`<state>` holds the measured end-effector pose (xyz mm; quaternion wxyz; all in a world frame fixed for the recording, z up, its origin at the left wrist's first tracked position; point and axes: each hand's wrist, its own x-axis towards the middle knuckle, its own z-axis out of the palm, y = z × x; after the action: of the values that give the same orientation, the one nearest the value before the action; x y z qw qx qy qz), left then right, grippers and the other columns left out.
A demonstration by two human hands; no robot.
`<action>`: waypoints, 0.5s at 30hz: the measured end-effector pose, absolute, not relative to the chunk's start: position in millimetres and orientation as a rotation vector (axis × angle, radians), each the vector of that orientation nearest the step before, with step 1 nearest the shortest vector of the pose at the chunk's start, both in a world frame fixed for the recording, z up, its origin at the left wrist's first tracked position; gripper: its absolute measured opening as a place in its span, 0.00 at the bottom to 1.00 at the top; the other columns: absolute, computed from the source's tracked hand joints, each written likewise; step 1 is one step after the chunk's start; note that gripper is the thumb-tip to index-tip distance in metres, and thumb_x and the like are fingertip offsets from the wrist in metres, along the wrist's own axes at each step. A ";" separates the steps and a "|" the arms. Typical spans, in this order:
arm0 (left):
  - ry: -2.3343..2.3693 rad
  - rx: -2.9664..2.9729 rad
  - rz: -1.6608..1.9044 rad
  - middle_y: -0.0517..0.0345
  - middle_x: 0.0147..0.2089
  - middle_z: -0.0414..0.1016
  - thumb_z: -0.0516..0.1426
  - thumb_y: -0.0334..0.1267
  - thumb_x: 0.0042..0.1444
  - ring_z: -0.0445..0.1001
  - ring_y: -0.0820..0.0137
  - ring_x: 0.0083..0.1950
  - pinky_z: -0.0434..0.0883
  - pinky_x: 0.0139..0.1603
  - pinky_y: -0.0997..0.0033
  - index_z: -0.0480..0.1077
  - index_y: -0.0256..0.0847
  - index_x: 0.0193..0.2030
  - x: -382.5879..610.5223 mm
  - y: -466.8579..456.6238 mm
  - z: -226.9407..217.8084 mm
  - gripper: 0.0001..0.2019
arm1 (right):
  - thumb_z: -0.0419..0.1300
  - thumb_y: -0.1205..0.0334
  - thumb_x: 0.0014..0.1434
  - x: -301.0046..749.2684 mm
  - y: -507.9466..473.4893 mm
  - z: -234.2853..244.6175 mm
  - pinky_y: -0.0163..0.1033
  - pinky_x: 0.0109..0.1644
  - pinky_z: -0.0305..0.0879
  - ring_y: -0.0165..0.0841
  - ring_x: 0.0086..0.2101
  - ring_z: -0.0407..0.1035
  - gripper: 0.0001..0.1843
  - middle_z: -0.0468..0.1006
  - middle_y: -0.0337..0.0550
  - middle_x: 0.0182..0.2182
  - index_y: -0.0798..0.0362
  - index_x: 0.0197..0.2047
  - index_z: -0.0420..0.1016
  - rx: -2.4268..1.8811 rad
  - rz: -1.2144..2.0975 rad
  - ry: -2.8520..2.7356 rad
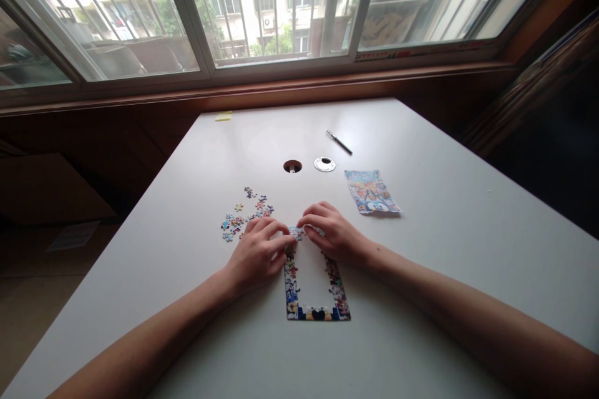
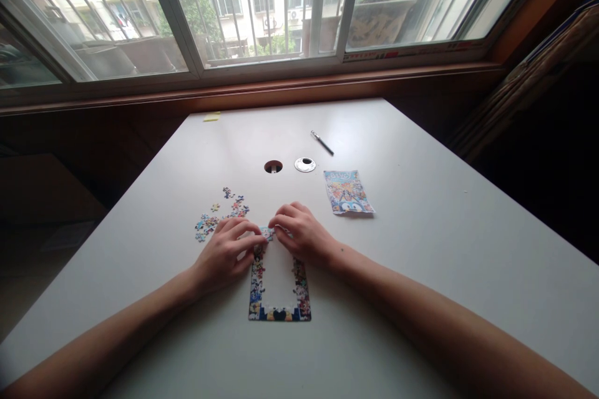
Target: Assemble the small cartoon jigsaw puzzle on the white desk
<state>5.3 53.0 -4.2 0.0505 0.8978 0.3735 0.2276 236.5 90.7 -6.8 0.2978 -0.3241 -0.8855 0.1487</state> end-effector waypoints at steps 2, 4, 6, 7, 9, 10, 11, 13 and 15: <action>1.135 2.734 0.680 0.55 0.49 0.74 0.56 0.27 0.56 0.67 0.59 0.53 0.61 0.60 0.51 0.73 0.46 0.49 5.6 52.7 -3.4 0.15 | 0.56 0.71 0.63 237.1 92.6 -8.0 0.46 0.50 0.65 0.37 0.41 0.65 0.10 0.75 0.46 0.39 0.51 0.42 0.76 -0.859 0.443 -2.276; 1.138 2.734 0.671 0.54 0.50 0.74 0.55 0.28 0.57 0.67 0.59 0.53 0.61 0.60 0.51 0.73 0.45 0.49 6.0 52.3 -2.9 0.15 | 0.56 0.73 0.61 237.4 94.6 -9.6 0.46 0.49 0.65 0.37 0.41 0.66 0.10 0.75 0.46 0.38 0.51 0.41 0.76 -0.870 0.476 -2.228; 1.154 2.731 0.669 0.52 0.51 0.73 0.55 0.29 0.59 0.66 0.59 0.54 0.61 0.61 0.51 0.72 0.45 0.50 6.4 52.0 -2.5 0.14 | 0.55 0.74 0.59 238.1 97.7 -11.2 0.45 0.47 0.66 0.36 0.39 0.67 0.11 0.76 0.44 0.36 0.52 0.39 0.76 -0.911 0.537 -2.185; 1.162 2.728 0.668 0.52 0.52 0.72 0.54 0.30 0.59 0.66 0.58 0.55 0.61 0.61 0.51 0.71 0.44 0.52 6.7 51.9 -2.1 0.15 | 0.55 0.74 0.58 238.9 99.7 -11.9 0.43 0.45 0.66 0.36 0.38 0.68 0.12 0.76 0.44 0.35 0.52 0.38 0.76 -0.947 0.590 -2.148; 1.156 2.726 0.663 0.51 0.54 0.72 0.54 0.32 0.61 0.66 0.58 0.57 0.61 0.62 0.51 0.70 0.44 0.54 7.3 51.8 -1.3 0.15 | 0.53 0.75 0.57 241.6 104.4 -12.7 0.41 0.41 0.67 0.34 0.35 0.70 0.13 0.76 0.42 0.34 0.52 0.37 0.76 -1.033 0.718 -2.042; 1.142 2.729 0.656 0.51 0.54 0.72 0.54 0.33 0.62 0.66 0.58 0.57 0.61 0.62 0.52 0.69 0.44 0.55 7.6 51.9 -0.8 0.15 | 0.53 0.75 0.57 243.3 106.6 -12.6 0.39 0.39 0.67 0.33 0.34 0.70 0.13 0.77 0.42 0.33 0.53 0.37 0.76 -1.070 0.771 -1.988; 1.126 2.732 0.645 0.52 0.54 0.72 0.54 0.34 0.63 0.66 0.58 0.58 0.60 0.63 0.52 0.69 0.45 0.55 7.8 51.9 -0.4 0.14 | 0.52 0.75 0.56 245.0 108.6 -12.2 0.39 0.38 0.67 0.32 0.33 0.70 0.13 0.77 0.41 0.33 0.53 0.38 0.75 -1.089 0.812 -1.959; 1.109 2.739 0.621 0.53 0.55 0.72 0.53 0.34 0.64 0.66 0.58 0.58 0.59 0.63 0.52 0.70 0.45 0.54 8.3 51.9 0.1 0.13 | 0.54 0.74 0.55 248.2 111.3 -10.4 0.37 0.36 0.66 0.31 0.31 0.69 0.12 0.77 0.41 0.33 0.53 0.39 0.75 -1.059 0.860 -2.010; 1.112 2.736 0.601 0.53 0.55 0.72 0.53 0.35 0.64 0.66 0.58 0.58 0.59 0.63 0.51 0.69 0.45 0.54 8.4 51.8 0.0 0.13 | 0.56 0.73 0.55 250.2 112.2 -7.9 0.36 0.35 0.65 0.30 0.31 0.67 0.12 0.76 0.41 0.33 0.53 0.41 0.76 -0.972 0.871 -2.137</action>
<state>8.4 51.8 0.0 0.0635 0.9059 0.3683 0.1989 250.2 112.2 -7.9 0.3135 -0.3686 -0.8105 0.3302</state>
